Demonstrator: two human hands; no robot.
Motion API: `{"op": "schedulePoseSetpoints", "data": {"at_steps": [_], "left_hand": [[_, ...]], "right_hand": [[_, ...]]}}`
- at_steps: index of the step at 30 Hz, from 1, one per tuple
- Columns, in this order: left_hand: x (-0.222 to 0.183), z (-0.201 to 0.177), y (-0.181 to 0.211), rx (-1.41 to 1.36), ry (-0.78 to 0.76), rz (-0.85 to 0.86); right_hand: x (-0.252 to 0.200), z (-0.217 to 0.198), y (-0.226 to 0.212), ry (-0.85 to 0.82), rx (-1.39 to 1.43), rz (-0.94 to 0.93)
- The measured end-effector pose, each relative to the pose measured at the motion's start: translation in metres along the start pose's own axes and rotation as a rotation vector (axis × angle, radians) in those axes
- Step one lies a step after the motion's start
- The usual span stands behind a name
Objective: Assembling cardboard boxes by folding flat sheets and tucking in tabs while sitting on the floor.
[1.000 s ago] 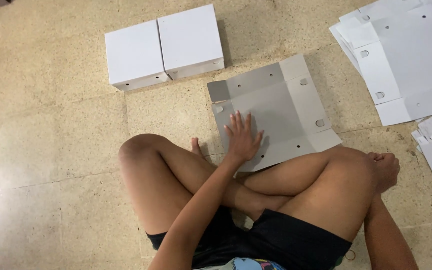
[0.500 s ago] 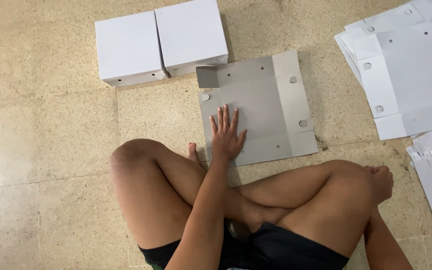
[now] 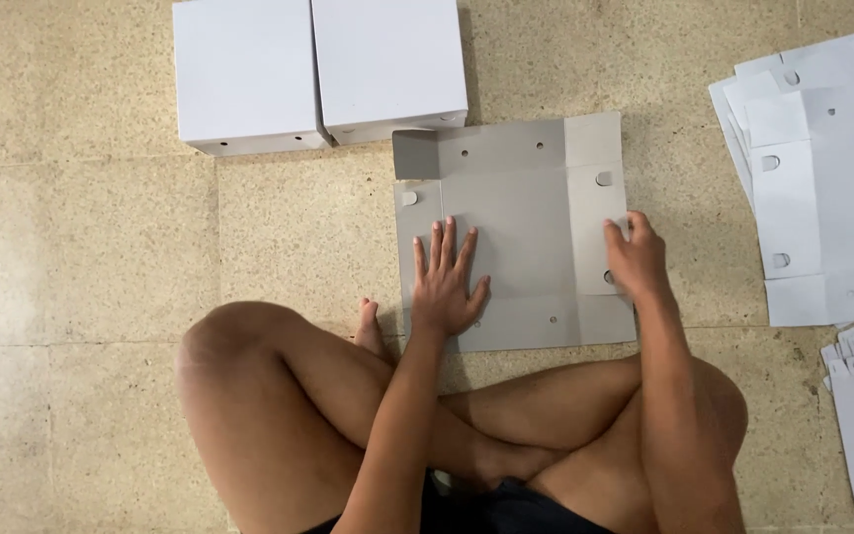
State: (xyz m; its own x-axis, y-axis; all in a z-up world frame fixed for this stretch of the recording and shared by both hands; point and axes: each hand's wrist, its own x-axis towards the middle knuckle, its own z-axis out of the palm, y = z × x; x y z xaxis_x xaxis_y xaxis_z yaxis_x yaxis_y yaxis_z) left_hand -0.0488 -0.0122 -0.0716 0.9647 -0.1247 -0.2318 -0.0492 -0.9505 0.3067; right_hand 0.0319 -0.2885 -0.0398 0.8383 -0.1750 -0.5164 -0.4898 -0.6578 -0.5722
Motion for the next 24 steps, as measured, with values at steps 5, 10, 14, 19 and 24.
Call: {"op": "schedulePoseSetpoints", "data": {"at_steps": [5, 10, 14, 19, 24], "left_hand": [[0.002, 0.002, -0.001, -0.008, -0.026, -0.001], [0.005, 0.008, -0.002, 0.0, 0.001, 0.012], [0.002, 0.009, 0.003, 0.082, 0.024, 0.066], [0.006, 0.014, 0.007, 0.203, -0.016, 0.262], [0.019, 0.015, 0.037, 0.256, 0.064, 0.208]], "right_hand": [[-0.053, -0.018, -0.045, -0.033, 0.046, -0.057], [-0.081, 0.016, -0.064, -0.13, 0.145, -0.237], [-0.07, 0.043, -0.042, -0.019, -0.231, -0.483], [-0.053, 0.067, -0.005, 0.163, -0.45, -0.648], [-0.062, 0.061, -0.015, 0.04, -0.258, -0.554]]}}
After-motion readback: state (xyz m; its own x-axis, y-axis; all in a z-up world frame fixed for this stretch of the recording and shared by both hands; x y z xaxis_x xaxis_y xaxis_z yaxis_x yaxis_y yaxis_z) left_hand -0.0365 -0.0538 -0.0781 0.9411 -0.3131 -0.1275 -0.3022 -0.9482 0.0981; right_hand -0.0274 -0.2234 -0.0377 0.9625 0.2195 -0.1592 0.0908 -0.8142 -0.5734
